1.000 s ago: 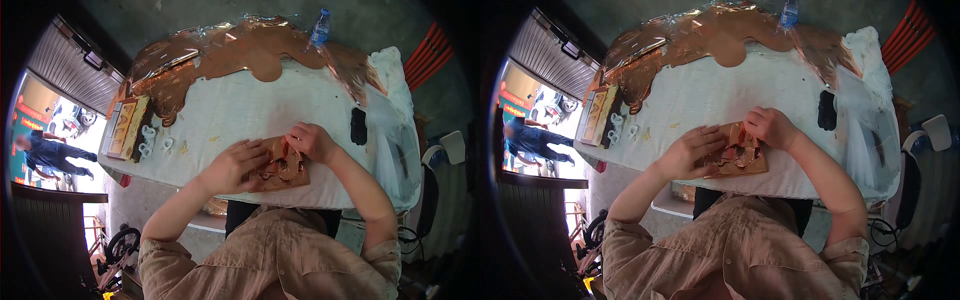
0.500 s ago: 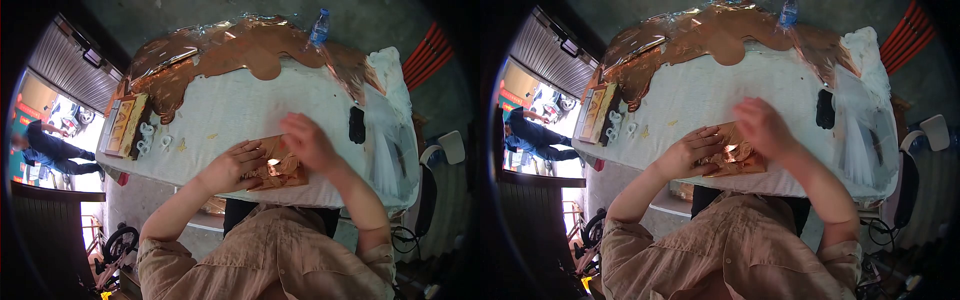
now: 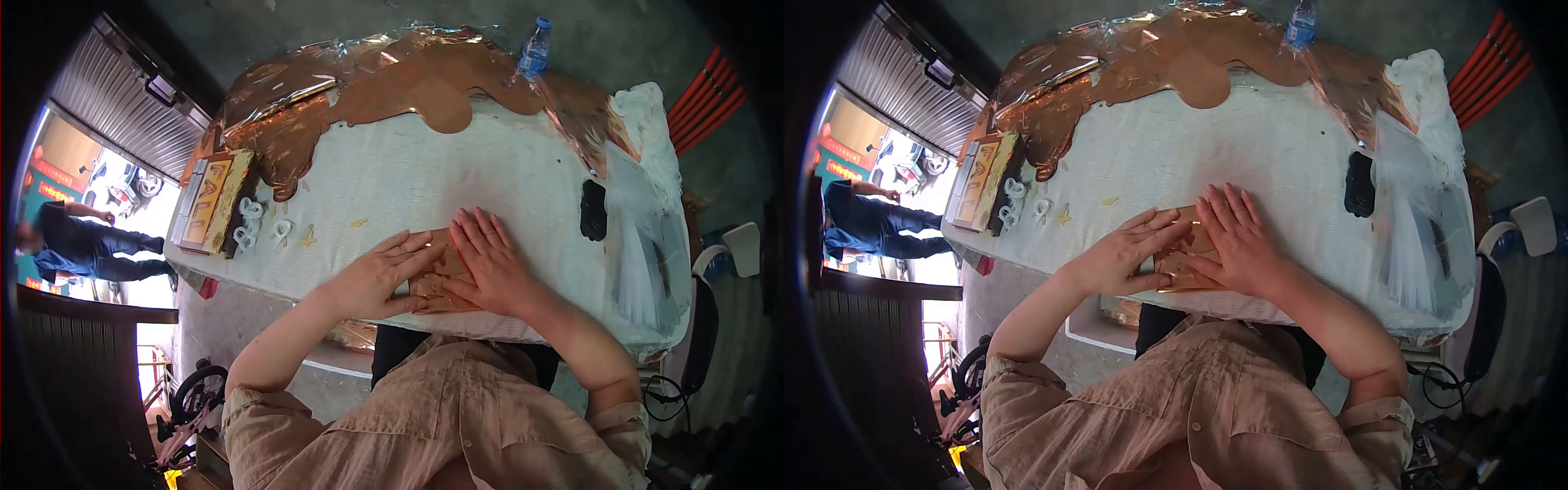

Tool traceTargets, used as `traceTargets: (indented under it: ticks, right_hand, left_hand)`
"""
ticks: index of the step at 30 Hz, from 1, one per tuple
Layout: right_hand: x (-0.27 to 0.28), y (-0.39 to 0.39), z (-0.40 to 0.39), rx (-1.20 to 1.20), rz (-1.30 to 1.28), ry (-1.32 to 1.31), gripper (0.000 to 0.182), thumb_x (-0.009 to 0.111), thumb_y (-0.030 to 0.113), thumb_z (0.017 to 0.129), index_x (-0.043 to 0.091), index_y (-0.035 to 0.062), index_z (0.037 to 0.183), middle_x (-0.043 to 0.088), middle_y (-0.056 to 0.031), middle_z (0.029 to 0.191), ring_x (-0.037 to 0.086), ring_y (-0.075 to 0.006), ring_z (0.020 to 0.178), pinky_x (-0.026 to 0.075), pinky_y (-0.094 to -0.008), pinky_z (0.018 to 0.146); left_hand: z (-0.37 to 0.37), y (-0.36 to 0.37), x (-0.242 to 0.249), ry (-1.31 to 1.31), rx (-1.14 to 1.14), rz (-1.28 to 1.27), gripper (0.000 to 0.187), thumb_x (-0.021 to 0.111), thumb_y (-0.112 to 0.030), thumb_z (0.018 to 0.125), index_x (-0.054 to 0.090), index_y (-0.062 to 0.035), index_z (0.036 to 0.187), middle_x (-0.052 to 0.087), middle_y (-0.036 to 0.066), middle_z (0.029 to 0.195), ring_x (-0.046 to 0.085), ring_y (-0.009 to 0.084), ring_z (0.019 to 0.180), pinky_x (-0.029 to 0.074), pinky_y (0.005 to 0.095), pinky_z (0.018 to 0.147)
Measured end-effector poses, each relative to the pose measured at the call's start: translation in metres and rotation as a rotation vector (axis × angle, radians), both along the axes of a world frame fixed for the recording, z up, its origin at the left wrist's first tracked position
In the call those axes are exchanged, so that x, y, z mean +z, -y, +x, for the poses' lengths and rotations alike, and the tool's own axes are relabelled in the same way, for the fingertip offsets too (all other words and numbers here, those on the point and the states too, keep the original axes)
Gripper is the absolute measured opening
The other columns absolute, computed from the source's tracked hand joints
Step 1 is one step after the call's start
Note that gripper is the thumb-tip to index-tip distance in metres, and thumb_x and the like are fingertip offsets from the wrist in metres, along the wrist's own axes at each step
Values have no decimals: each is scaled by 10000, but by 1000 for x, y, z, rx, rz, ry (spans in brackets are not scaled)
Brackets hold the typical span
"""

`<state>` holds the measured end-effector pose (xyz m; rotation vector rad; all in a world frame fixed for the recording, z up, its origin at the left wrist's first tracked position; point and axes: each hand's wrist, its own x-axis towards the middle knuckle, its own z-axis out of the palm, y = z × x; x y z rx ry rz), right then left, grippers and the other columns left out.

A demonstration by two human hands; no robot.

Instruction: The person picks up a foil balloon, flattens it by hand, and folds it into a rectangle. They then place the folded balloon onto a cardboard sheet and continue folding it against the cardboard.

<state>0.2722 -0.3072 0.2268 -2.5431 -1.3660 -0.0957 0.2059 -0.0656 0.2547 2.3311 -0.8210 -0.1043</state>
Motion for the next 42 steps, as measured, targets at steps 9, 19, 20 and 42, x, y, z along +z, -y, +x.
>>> traceTargets:
  ticks: [9, 19, 20, 42]
  right_hand:
    - [1, -1, 1, 8, -18, 6, 735, 564, 530, 873, 349, 176, 1480, 269, -219, 1522, 230, -399, 1418, 145, -501, 1166]
    - [0, -1, 0, -1, -42, -4, 729, 549, 530, 886, 321, 206, 1499, 228, -207, 1546, 202, -391, 1432, 122, -498, 1171]
    - [0, -1, -1, -2, -43, -3, 729, 549, 530, 886, 321, 206, 1499, 228, -207, 1546, 202, -391, 1432, 122, -498, 1171]
    - [0, -1, 0, 1, -45, 1, 736, 529, 547, 888, 319, 193, 1498, 219, -211, 1548, 199, -391, 1433, 117, -500, 1173]
  left_hand:
    - [2, -30, -7, -62, 407, -345, 257, 590, 23, 884, 675, -31, 1121, 643, 117, 1139, 613, 231, 1040, 484, 317, 884]
    - [20, -20, -12, 306, 279, -2, 275, 675, -1, 777, 702, -40, 1048, 621, 108, 925, 610, 276, 886, 520, 357, 748]
    - [21, -21, -13, 409, 223, 67, 277, 671, -9, 757, 701, -34, 1031, 620, 97, 924, 614, 265, 875, 522, 353, 740]
    - [23, -26, -10, 444, 136, 86, 217, 722, -84, 757, 691, -15, 960, 643, 107, 899, 625, 279, 838, 525, 361, 737]
